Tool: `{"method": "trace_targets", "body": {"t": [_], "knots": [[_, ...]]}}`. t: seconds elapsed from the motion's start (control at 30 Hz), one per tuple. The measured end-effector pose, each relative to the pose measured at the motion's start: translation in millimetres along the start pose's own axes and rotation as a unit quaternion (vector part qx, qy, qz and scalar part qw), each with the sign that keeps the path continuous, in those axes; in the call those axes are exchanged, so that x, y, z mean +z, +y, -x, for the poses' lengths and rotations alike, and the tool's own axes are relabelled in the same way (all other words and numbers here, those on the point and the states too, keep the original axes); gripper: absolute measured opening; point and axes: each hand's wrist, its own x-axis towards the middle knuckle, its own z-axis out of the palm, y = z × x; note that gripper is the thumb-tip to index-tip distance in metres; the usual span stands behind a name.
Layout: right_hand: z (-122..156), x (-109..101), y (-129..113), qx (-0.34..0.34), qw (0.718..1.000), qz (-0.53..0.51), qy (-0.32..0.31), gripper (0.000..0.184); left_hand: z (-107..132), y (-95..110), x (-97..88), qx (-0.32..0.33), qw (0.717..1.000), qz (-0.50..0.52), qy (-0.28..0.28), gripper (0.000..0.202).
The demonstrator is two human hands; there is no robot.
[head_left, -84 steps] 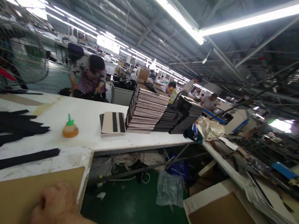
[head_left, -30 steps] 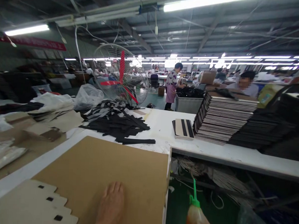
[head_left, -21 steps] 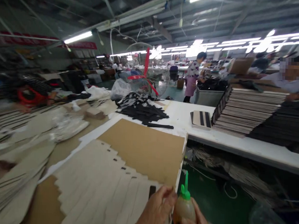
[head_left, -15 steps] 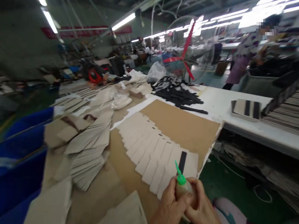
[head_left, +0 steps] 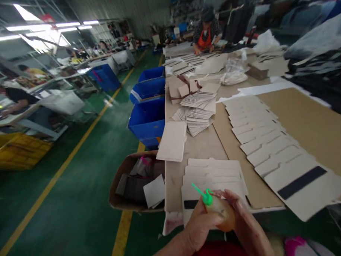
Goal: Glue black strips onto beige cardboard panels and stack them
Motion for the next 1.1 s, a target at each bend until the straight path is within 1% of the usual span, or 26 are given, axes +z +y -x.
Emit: {"method": "trace_targets", "body": {"t": [0.07,0.13,0.2,0.27,0.33,0.37,0.47,0.57,0.63,0.73,0.8,0.87,0.9,0.93,0.97,1.0,1.1], "knots": [[4.3,15.0,14.1,0.030,0.999,-0.012,-0.021,0.043,11.3,-5.3,-10.8,0.017,1.000,0.009,0.010,0.048],[8.9,24.7,25.6,0.070,0.996,-0.032,-0.045,0.046,19.5,-9.1,-18.1,0.032,0.999,-0.007,0.013,0.047],[14.5,27.7,33.9,0.110,0.991,-0.043,-0.061,0.051,26.2,-10.5,-25.0,0.045,0.998,-0.049,0.007,0.053],[21.9,24.5,38.2,0.140,0.987,-0.042,-0.074,0.051,32.3,-12.0,-32.9,0.052,0.992,-0.113,0.001,0.064],[31.1,17.1,39.4,0.164,0.982,-0.045,-0.085,0.046,37.8,-16.5,-41.1,0.059,0.978,-0.199,-0.012,0.070],[36.3,12.3,39.6,0.171,0.980,-0.051,-0.087,0.044,40.1,-20.4,-44.6,0.067,0.966,-0.248,-0.026,0.069],[52.3,-5.1,43.2,0.182,0.975,-0.097,-0.086,0.043,43.5,-37.9,-49.1,0.105,0.920,-0.363,-0.104,0.062],[66.6,-25.0,53.6,0.217,0.959,-0.162,-0.087,0.053,41.3,-55.7,-42.5,0.128,0.894,-0.391,-0.178,0.065],[73.6,-36.9,60.9,0.235,0.949,-0.192,-0.086,0.059,37.4,-63.3,-34.7,0.140,0.881,-0.399,-0.211,0.063],[79.3,-49.1,65.6,0.213,0.949,-0.214,-0.092,0.061,31.0,-69.3,-28.4,0.151,0.861,-0.421,-0.240,0.061],[80.8,-54.0,64.6,0.190,0.950,-0.230,-0.094,0.058,28.3,-72.2,-32.8,0.154,0.858,-0.424,-0.246,0.072],[80.9,-58.4,62.5,0.174,0.949,-0.242,-0.098,0.053,27.0,-75.0,-44.1,0.160,0.850,-0.436,-0.249,0.098],[80.4,-61.0,61.4,0.166,0.950,-0.247,-0.093,0.052,26.3,-76.3,-51.1,0.159,0.838,-0.459,-0.250,0.110],[79.4,-63.9,60.4,0.155,0.953,-0.249,-0.080,0.051,25.4,-77.4,-58.3,0.154,0.818,-0.497,-0.244,0.119],[78.1,-67.3,59.5,0.142,0.956,-0.249,-0.057,0.050,24.1,-78.4,-65.0,0.145,0.790,-0.548,-0.234,0.123],[76.4,-71.2,58.5,0.128,0.959,-0.250,-0.026,0.049,22.1,-79.7,-70.8,0.133,0.753,-0.605,-0.222,0.122],[70.2,-84.0,54.3,0.111,0.958,-0.257,0.067,0.046,12.6,-87.1,-81.1,0.122,0.621,-0.752,-0.185,0.109]]}}
